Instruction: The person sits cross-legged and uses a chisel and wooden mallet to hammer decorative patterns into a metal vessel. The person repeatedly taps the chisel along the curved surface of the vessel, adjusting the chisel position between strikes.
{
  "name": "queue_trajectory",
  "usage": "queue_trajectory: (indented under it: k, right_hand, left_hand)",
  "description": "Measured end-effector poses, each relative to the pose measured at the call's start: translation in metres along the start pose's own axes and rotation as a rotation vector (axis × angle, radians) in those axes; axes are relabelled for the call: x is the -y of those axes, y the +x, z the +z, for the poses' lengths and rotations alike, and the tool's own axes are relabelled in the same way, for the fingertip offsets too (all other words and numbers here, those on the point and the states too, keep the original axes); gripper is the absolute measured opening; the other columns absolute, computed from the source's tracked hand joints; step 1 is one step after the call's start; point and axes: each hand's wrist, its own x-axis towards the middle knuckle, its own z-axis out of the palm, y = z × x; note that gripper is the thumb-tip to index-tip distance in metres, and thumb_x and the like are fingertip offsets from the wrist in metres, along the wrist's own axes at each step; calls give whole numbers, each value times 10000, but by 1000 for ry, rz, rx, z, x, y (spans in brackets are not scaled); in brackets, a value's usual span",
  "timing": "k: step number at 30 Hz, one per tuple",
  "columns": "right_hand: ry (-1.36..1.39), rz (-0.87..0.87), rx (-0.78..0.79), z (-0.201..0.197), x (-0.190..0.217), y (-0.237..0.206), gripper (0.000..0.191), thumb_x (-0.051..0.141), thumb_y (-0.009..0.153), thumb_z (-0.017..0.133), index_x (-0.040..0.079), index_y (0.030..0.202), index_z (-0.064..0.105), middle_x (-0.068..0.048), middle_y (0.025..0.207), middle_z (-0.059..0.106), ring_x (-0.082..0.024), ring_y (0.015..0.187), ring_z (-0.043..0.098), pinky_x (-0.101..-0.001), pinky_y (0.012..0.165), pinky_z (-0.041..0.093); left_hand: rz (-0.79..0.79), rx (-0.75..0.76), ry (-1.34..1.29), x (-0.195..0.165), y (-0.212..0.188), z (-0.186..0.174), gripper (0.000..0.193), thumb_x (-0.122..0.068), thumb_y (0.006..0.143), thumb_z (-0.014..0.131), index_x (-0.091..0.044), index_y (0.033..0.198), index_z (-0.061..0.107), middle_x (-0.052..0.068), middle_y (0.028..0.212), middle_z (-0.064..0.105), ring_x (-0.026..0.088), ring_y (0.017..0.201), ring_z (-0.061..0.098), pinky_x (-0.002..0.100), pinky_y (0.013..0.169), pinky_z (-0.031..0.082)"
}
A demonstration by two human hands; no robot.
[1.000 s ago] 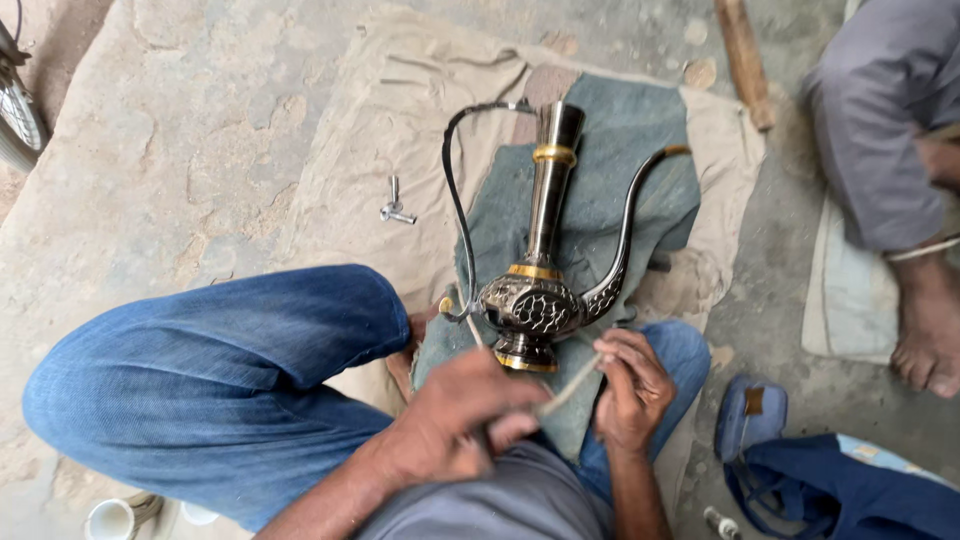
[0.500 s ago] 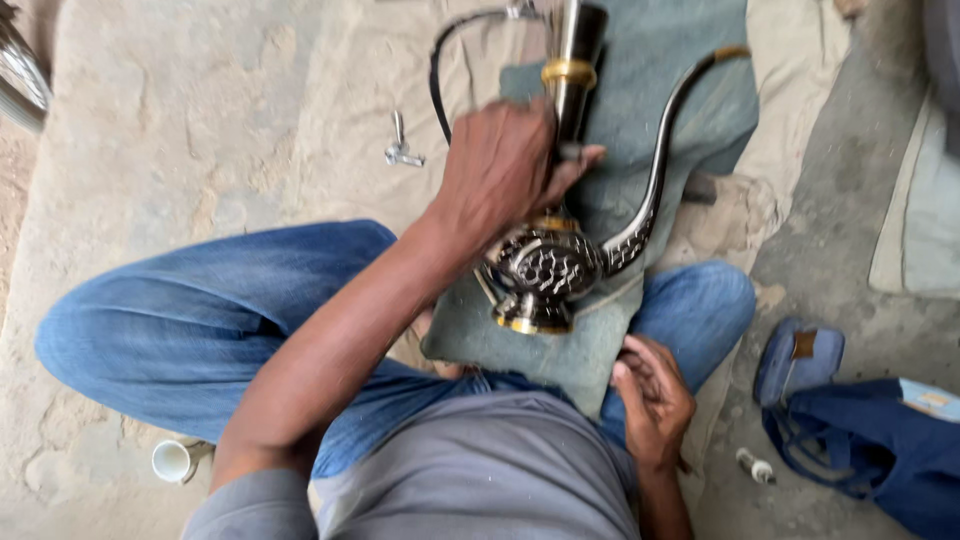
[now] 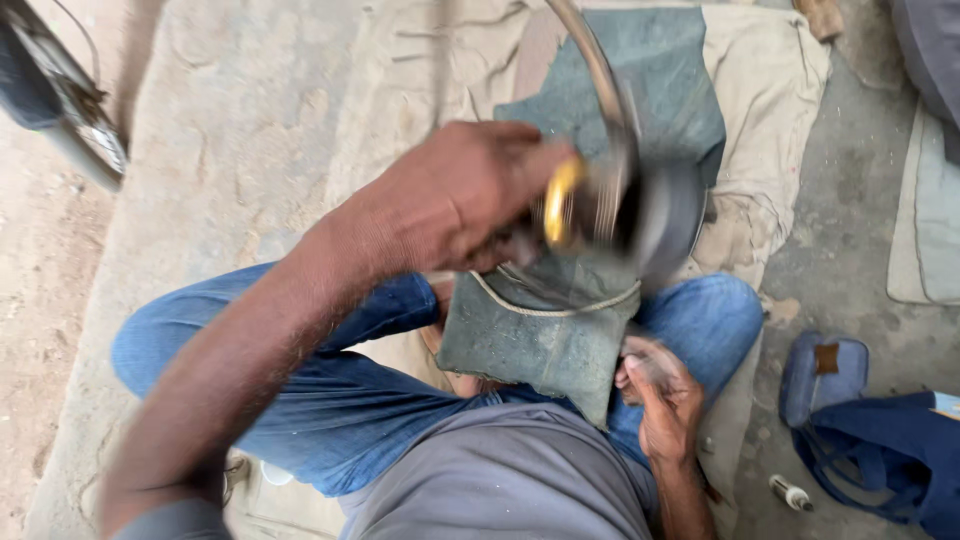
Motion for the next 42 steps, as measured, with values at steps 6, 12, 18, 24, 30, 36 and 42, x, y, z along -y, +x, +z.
queue_trajectory:
  k: [6,12,18,24,30,36,42]
  right_hand:
    - [-30,79,-72,12,7,-3,283,41,972,697,-44,1242,704,-75,902,716,-108,754,640,-215,617,461]
    - [-63,39,-22,15,16,-1,304,9,958,709,-51,1256,687,-60,934,710,-98,795,650,-216,668,507]
    - [-104,16,-24,14,16,-2,302,-6,951,705,-57,1248,676,-73,951,718,-102,797,660,-223,696,535]
    - [-85,8,-39,18,1,-6,252,-50,1013,665,-77,1263,672,-88,991,718,-108,824,660,-224,729,531]
    - [-255,-232,-69,31,25,-29,181,-74,1024,627,-73,1202,659,-125,1024,694,-112,835,672,-220,727,545]
    - [-311,-423,-67,54,35,-20,208,-116,1032,627,-67,1235,636,-163,1134,663,-111,839,642,-196,699,518]
    - [-359,-181,-180,57,24,39,437,-94,1031,544,-65,1466,512,-191,1416,603,-250,1287,610,-347,1082,529]
  left_hand:
    - [540,415,700,-25,-34,-18,131,-272,891,647,-176,931,567,-40,840,644,167,920,601,306,810,503]
    - [507,393,657,-19,-88,23,191,-343,904,599,-162,962,584,-50,872,638,154,912,576,278,792,479]
    - [535,248,520,-29,-129,57,272,-284,846,594,-169,1090,626,-6,1138,686,143,1116,613,293,957,494]
    - [603,294,478,-18,-134,79,198,-293,952,586,-146,1077,634,36,1237,663,158,1158,621,299,964,480]
    - [592,251,451,-17,-125,82,241,-347,937,554,-166,1074,636,71,1290,629,174,1095,628,310,991,492]
    - [457,263,430,-18,-125,79,279,-269,856,624,-123,1093,641,48,1331,617,164,1123,619,299,1005,494]
    - [-327,-354,-363,-20,-111,113,408,-36,723,639,-102,1120,568,49,1184,565,196,1056,608,320,935,532]
